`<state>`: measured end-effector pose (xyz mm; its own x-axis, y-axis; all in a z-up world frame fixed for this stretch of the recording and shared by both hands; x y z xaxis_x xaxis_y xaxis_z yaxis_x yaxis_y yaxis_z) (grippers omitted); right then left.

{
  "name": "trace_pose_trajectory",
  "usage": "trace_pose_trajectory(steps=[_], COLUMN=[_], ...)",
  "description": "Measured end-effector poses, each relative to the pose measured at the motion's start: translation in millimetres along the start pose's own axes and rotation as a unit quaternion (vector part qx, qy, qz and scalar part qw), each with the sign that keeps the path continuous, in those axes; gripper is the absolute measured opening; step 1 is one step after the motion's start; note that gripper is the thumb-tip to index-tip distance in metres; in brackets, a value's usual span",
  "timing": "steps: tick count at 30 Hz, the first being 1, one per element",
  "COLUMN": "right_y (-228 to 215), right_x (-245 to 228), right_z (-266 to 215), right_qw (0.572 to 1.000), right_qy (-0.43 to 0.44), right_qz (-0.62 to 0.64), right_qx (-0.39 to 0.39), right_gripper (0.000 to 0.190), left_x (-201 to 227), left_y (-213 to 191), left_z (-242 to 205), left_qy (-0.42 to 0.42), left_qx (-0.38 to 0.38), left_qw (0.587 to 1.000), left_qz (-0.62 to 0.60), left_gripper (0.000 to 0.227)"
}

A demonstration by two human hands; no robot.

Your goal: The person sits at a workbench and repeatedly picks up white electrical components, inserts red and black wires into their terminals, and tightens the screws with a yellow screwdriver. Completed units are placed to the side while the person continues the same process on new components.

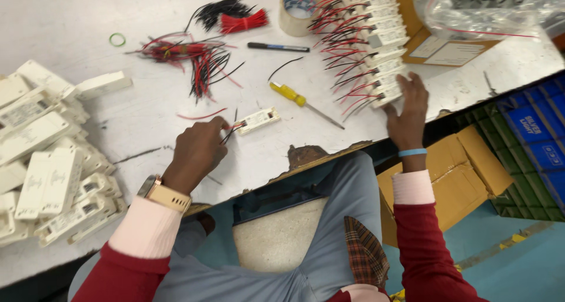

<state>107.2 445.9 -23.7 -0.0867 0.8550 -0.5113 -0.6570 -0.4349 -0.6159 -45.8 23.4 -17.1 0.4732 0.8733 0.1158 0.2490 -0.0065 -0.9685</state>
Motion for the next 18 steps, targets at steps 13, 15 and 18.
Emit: trace_pose_trajectory(steps=[13,15,18], right_y=[122,139,108], right_x=[-231,-240,-219], right_z=[-2,4,6], right_qw=[0.947,0.947,0.955], right_qy=[-0.231,-0.237,-0.206], right_qz=[0.14,0.091,0.126], right_qx=[-0.174,-0.197,-0.173], right_gripper=[0.045,0.043,0.04], left_x=[-27,-38,-47], left_y=[-6,-18,-44], left_z=[1,-9,-25], left_qy=[0.005,0.0,0.015], left_qx=[0.007,0.017,0.11], left_qw=[1.0,1.0,0.994], left_qz=[0.013,-0.009,-0.013], left_gripper=[0.023,0.018,0.018])
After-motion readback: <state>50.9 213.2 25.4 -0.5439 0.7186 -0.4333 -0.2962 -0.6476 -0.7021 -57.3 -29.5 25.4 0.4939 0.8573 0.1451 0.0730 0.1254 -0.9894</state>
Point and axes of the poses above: each hand's wrist, its own z-axis towards the middle knuckle, its own y-axis out of the palm, x = y × z, the point moved 5 cm from there along z, towards the middle knuckle, and after that the axes turned 14 degrees about z, right-handed, at the moved point
